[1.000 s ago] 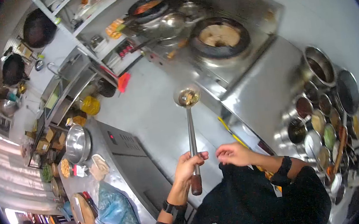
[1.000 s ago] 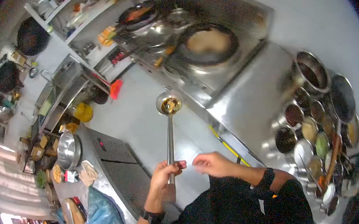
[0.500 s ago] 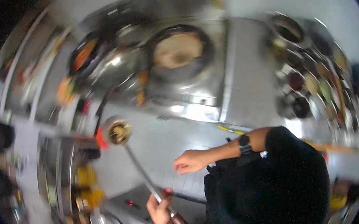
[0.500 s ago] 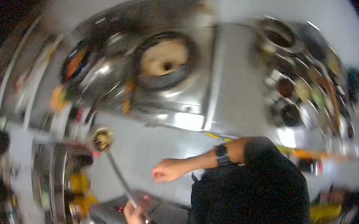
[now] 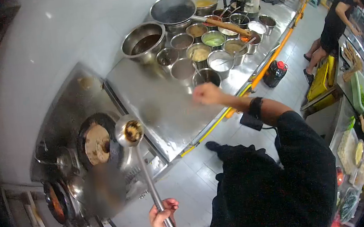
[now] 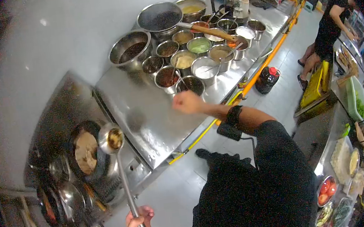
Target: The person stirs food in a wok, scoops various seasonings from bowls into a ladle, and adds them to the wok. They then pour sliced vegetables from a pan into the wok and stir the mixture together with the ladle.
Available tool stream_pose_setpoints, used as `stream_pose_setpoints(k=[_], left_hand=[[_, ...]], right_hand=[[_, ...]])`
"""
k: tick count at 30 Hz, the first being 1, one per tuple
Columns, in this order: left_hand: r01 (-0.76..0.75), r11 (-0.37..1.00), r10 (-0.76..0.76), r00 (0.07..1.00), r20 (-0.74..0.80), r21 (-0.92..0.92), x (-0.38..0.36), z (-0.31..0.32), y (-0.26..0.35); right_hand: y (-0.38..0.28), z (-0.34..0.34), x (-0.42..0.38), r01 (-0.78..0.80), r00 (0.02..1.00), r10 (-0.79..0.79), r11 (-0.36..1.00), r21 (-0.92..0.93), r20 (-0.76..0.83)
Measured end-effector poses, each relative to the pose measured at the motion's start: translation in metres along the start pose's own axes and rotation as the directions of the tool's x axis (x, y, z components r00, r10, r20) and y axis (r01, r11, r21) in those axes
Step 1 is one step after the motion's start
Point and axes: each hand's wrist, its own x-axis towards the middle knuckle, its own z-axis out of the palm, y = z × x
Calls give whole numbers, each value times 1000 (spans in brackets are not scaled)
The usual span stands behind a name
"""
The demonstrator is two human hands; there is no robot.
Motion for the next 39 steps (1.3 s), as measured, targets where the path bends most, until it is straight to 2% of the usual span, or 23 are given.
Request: stream_pose_setpoints(k=[1, 2, 3, 4, 7, 10, 13, 14, 16, 17, 19, 21, 24, 26, 27, 28, 29, 31, 32, 33, 34, 36, 39], left_hand=[[15, 1000, -15, 999, 36, 6, 10, 12, 2], [32, 999, -32, 997, 68, 10, 21, 25, 2], [48, 999, -48, 994, 95, 9, 31, 40, 2], [42, 999, -43, 997, 58, 21, 36, 60, 3], [89, 996, -90, 978, 189, 13, 64, 85, -2], [118, 990, -128, 982, 135, 80, 84, 132, 2], [114, 985, -124, 990, 72, 129, 95, 163, 4], [121, 983, -130, 990, 52, 141, 96, 171, 6], [110, 983, -109, 994, -14, 149, 100, 186, 11], [102, 984, -97, 994, -46, 148, 99, 193, 14], [113, 981, -113, 994, -12, 160, 105, 193, 11], [126, 981, -135, 990, 51, 148, 109, 190, 11], [63, 988, -77, 993, 94, 144, 109, 187, 7], [79, 972, -116, 981, 157, 222, 115, 194, 10], [87, 960, -137, 975, 178, 265, 117, 198, 12], [76, 957, -136, 970, 202, 281, 121, 204, 11], [71, 951, -142, 965, 220, 302, 123, 211, 10], [48, 944, -135, 959, 248, 327, 123, 226, 11], [27, 949, -113, 959, 261, 313, 122, 241, 10], [5, 954, -89, 960, 267, 299, 119, 255, 10], [30, 932, -150, 938, 312, 361, 121, 267, 18], [12, 948, -137, 918, 372, 318, 124, 296, 15], [9, 954, -165, 850, 499, 300, 137, 326, 3]], right_hand=[[20, -21, 18, 16, 994, -27, 994, -104, -102], [13, -44, 30, -82, 978, 68, 995, -61, -198], [36, -56, 49, -111, 955, 63, 983, -150, -290], [44, -71, 67, -186, 947, 150, 977, -103, -284], [95, -84, 127, -253, 887, 94, 918, -306, -452], [124, -81, 168, -360, 893, 198, 853, -376, -405], [110, -84, 175, -100, 987, 89, 992, -83, -131], [118, -71, 179, -62, 991, 71, 995, 78, -112], [115, -47, 169, -31, 998, 43, 978, 206, -52], [108, -45, 164, -31, 993, -5, 951, 306, 116], [107, -38, 158, 262, 964, -265, 963, 68, 39], [73, -61, 146, 315, 949, -302, 928, -199, 91], [64, -81, 126, 357, 931, -365, 918, -173, -18], [67, -95, 113, 142, 956, -107, 984, 111, -274], [71, -101, 109, 61, 931, 47, 958, 280, -362], [61, -124, 102, -121, 902, 295, 874, 471, -315], [62, -137, 98, -18, 841, 387, 719, 695, -379], [69, -182, 83, 41, 779, 464, 633, 773, -421], [72, -210, 70, 71, 805, 401, 668, 741, -438], [79, -229, 68, 104, 732, 464, 647, 755, -499], [75, -256, 59, 90, 657, 536, 642, 761, -530], [93, -301, 42, 207, 630, 511, 615, 761, -584], [106, -353, 13, 286, 564, 436, 694, 661, -702]])
